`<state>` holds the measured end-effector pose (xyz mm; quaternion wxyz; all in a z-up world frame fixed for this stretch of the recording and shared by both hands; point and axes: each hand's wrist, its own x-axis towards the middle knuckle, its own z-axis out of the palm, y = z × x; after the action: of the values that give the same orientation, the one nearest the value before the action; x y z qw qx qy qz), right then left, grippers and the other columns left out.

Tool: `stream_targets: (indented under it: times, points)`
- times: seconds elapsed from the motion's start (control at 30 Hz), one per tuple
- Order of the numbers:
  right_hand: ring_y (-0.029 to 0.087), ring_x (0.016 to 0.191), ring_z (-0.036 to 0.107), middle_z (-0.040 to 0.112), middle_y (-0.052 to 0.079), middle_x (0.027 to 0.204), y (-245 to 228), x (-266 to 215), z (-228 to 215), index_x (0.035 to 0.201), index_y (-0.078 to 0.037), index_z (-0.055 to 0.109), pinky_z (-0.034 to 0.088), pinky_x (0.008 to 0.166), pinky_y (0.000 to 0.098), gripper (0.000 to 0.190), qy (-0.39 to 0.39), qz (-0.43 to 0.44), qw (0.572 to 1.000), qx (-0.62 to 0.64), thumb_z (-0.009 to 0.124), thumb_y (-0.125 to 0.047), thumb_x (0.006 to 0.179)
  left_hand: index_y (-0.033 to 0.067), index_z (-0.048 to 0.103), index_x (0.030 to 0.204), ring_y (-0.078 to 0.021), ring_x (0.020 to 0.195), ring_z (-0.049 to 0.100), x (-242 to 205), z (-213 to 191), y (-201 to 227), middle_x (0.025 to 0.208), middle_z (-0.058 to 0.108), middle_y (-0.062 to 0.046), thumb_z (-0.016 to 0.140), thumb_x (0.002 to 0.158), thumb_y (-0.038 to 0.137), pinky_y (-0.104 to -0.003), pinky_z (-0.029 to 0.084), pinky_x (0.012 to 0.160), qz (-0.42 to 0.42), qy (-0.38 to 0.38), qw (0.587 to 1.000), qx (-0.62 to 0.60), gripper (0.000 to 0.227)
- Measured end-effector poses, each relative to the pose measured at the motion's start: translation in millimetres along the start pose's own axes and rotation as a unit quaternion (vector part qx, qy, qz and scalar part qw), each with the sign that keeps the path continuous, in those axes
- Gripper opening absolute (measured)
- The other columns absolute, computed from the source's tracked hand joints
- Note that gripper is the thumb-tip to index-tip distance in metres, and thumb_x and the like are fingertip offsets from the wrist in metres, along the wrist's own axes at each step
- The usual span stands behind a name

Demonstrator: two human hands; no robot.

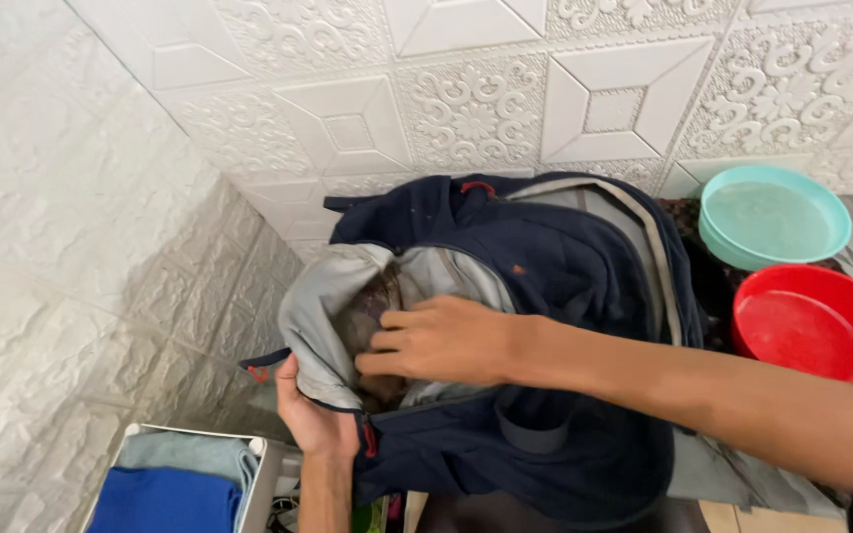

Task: The person cleans the interior of a backpack by first scrubbing the inner pockets with a small brush dipped in water and then wiping the interior surfaces with a blue cloth.

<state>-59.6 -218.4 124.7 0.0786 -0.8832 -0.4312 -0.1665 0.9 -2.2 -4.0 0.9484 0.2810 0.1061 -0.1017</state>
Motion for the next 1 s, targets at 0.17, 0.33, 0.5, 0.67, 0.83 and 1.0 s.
stream_targets:
  times: [0.17,0.33,0.5,0.67,0.83,1.0]
  points:
    - [0.022,0.085,0.064,0.064,0.004,0.086,22.6,21.2,26.0,0.114,-0.018,0.063,0.053,0.046,0.0341,0.022,0.019,-0.030,0.992,-0.119,0.066,-0.009,0.094,0.0062,0.063,0.133,-0.0306,0.123,0.061,-0.1,6.4,4.5,0.130,0.068,-0.013,0.046,0.097,0.033,-0.042,0.045,0.109,-0.004,0.013,1.000,0.012,0.047]
    - [0.028,0.081,0.066,0.065,0.006,0.087,47.2,22.7,39.1,0.118,-0.017,0.063,0.053,0.047,0.0436,0.020,-0.004,-0.019,0.997,-0.078,0.065,-0.019,0.098,0.0079,0.067,0.125,-0.0301,0.116,0.064,5.2,1.9,3.4,0.122,0.071,-0.011,0.048,0.098,0.033,-0.040,0.049,0.103,-0.013,0.044,0.999,0.019,0.041]
    - [0.028,0.082,0.065,0.067,0.006,0.091,10.6,29.4,25.4,0.103,-0.018,0.063,0.053,0.055,0.0458,0.016,-0.065,-0.042,0.994,0.078,0.061,-0.014,0.087,0.0121,0.066,0.116,-0.0242,0.106,0.065,16.3,-10.2,-0.7,0.113,0.071,-0.009,0.053,0.096,0.032,-0.036,0.050,0.094,0.022,0.089,0.994,0.055,0.031]
    - [0.034,0.095,0.069,0.067,0.009,0.106,47.5,28.6,40.9,0.125,-0.013,0.055,0.054,0.059,0.0490,0.050,-0.080,0.061,0.994,-0.051,0.076,-0.039,0.088,0.0072,0.058,0.140,-0.0306,0.130,0.057,-10.4,12.4,6.4,0.137,0.064,-0.013,0.047,0.092,0.033,-0.042,0.042,0.115,-0.012,0.042,0.999,0.027,0.055]
    - [0.030,0.082,0.071,0.074,0.003,0.099,-2.3,43.7,28.5,0.114,-0.021,0.064,0.055,0.061,0.0511,0.037,-0.137,0.056,0.982,0.118,0.073,-0.039,0.084,0.0143,0.072,0.109,-0.0241,0.094,0.070,14.1,-20.7,2.4,0.102,0.076,-0.008,0.056,0.094,0.037,-0.035,0.056,0.081,-0.012,0.077,0.996,0.050,0.031]
    - [0.034,0.084,0.071,0.074,0.007,0.093,9.8,49.0,21.7,0.111,-0.015,0.063,0.053,0.062,0.0503,0.044,-0.146,0.142,0.978,0.050,0.074,-0.047,0.083,0.0142,0.064,0.112,-0.0279,0.103,0.062,7.7,-14.0,-0.2,0.108,0.067,-0.010,0.052,0.094,0.035,-0.039,0.048,0.090,-0.013,0.068,0.997,0.025,0.030]
